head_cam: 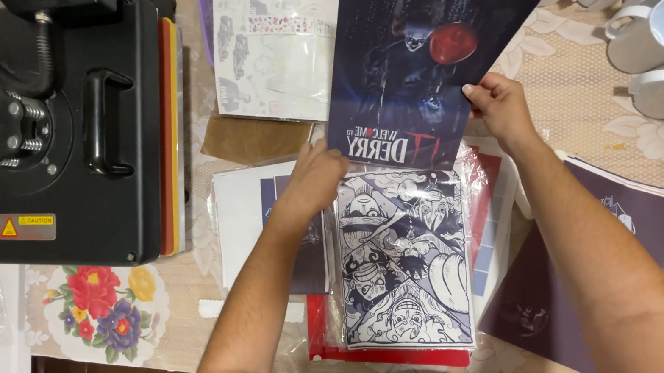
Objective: The person organizes various printed sheets featuring cartoon and superhero designs on a table. They pick up, sort, and stack the sheets, which include designs like Batman and Superman, while handling them by hand.
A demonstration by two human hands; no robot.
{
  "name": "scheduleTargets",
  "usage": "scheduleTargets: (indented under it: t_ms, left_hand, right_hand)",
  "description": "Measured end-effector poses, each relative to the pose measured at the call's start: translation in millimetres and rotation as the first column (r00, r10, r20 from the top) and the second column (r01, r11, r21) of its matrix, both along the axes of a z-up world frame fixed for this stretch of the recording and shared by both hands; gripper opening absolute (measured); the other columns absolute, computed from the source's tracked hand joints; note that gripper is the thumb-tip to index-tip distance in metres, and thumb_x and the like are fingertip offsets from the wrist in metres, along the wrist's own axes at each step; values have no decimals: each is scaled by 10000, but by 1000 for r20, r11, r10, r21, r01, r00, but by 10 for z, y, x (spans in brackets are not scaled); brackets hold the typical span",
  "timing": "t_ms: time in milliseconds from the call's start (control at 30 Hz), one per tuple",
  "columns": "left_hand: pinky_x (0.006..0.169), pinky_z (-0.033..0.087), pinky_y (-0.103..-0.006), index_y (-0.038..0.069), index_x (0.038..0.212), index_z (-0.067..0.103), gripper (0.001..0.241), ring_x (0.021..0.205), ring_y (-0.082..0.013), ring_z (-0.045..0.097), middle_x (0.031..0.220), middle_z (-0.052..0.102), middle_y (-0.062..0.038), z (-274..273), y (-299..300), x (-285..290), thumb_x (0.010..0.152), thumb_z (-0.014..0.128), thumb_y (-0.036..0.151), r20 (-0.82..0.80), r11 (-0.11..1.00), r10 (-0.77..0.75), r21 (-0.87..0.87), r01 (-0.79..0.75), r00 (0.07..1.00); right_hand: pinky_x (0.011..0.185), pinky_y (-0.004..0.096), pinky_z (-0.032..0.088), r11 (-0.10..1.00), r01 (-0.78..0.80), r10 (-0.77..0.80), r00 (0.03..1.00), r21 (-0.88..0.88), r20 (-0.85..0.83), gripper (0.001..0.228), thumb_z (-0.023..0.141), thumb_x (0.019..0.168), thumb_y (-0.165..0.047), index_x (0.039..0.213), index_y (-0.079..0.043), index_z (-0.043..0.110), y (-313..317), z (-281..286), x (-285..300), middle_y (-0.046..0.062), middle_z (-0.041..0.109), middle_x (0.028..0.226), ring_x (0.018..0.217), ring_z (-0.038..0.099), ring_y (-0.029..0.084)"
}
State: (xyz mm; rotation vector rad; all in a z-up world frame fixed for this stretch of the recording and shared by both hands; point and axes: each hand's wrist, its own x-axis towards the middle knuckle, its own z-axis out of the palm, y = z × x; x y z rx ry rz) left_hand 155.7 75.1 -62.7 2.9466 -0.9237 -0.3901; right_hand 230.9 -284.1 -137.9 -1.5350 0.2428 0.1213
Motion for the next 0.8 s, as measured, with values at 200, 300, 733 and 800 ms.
scheduleTargets:
  t_ms: [200, 300, 733, 800]
  left_hand:
    - [818, 530, -422, 209, 913, 772, 85, 913, -340, 713, 875, 759, -60, 210, 108, -5, 854, 717, 185, -297, 902, 327, -184, -390, 897]
    - [851, 534, -483, 178, 881, 757, 90, 962, -392, 711, 892, 756, -120, 414, 89, -7, 854, 725, 257, -346, 876, 408, -113, -469, 845]
    - [910, 449, -358, 231, 931, 720, 58, 982, -247, 617, 883, 734, -36, 30, 187, 22, 908, 684, 270, -155, 870, 417, -216, -442, 896]
    - [915, 431, -365, 221, 943, 714, 67, 988, -242, 602, 892, 737, -33, 143, 54, -32, 906, 686, 269, -153, 879, 397, -220, -423, 905]
  right_hand:
    - [635, 221, 641, 999, -41, 40, 999, -24, -28, 149, 680, 1006, -103, 1153, -74, 683, -73, -98, 34, 3, 695, 850, 697, 707, 73]
    - [627, 225, 638, 995, -81, 79, 996, -51, -47, 151, 681, 1016, -115, 1161, -72, 686, -80, -90, 59, 4, 680, 817, 672, 691, 73]
    - [477, 277, 518, 839, -526, 457, 821, -141, -341, 89, 773, 849, -73, 923, -31, 747, 12, 148, -270, 79, 672, 629, 497, 593, 136]
    - [520, 283, 510, 789, -593, 497, 771, -163, -399, 112, 792, 821, -62, 925, -26, 766, -113, 125, -252, 74, 698, 662, 536, 580, 128]
